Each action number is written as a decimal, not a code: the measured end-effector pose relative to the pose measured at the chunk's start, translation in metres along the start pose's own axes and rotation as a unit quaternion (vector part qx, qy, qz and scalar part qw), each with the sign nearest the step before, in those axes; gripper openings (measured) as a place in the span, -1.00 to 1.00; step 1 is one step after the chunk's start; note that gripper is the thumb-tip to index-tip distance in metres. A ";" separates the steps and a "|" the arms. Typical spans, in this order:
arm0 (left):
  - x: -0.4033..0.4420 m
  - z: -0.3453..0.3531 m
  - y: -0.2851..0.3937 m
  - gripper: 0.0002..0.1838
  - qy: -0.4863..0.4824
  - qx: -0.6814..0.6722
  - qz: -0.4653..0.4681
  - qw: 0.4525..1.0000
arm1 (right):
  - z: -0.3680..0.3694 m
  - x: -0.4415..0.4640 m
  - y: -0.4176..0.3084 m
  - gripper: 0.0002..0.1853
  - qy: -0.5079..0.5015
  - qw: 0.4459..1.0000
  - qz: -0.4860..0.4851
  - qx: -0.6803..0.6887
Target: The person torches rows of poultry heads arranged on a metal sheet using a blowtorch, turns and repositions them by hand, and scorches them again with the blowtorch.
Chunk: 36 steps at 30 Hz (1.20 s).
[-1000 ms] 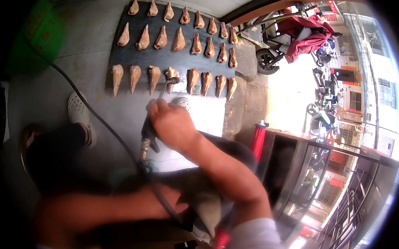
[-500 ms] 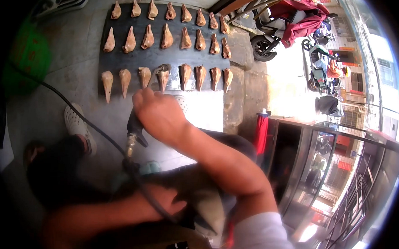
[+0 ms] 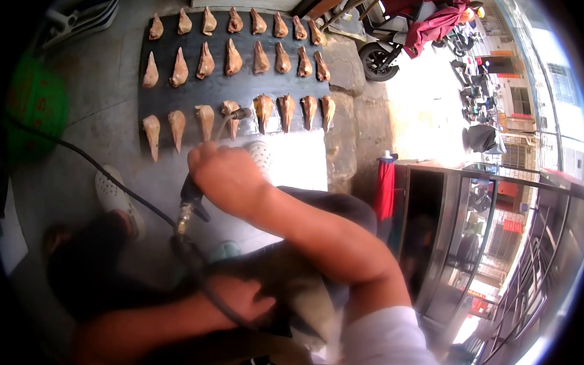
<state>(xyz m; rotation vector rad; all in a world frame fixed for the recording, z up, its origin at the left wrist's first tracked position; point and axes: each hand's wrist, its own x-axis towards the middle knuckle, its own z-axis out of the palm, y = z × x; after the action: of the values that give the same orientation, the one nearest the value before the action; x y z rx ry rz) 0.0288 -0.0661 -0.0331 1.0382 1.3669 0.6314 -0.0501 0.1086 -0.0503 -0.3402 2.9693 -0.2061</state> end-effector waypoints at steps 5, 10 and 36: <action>-0.002 -0.002 0.001 -0.46 0.012 -0.001 -0.003 1.000 | -0.001 -0.001 0.001 -0.79 -0.024 1.000 -0.005 0.010; -0.002 -0.002 0.001 -0.46 0.019 -0.004 0.003 1.000 | -0.002 0.001 0.003 -0.82 -0.027 1.000 0.003 0.009; 0.000 0.000 0.000 -0.48 0.059 0.020 0.014 0.998 | -0.005 0.006 0.016 -0.81 0.036 0.999 0.035 0.013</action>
<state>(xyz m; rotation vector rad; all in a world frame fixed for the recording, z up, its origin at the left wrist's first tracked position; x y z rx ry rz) 0.0288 -0.0659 -0.0336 1.0683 1.4740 0.6978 -0.0601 0.1230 -0.0481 -0.2300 3.0403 -0.2543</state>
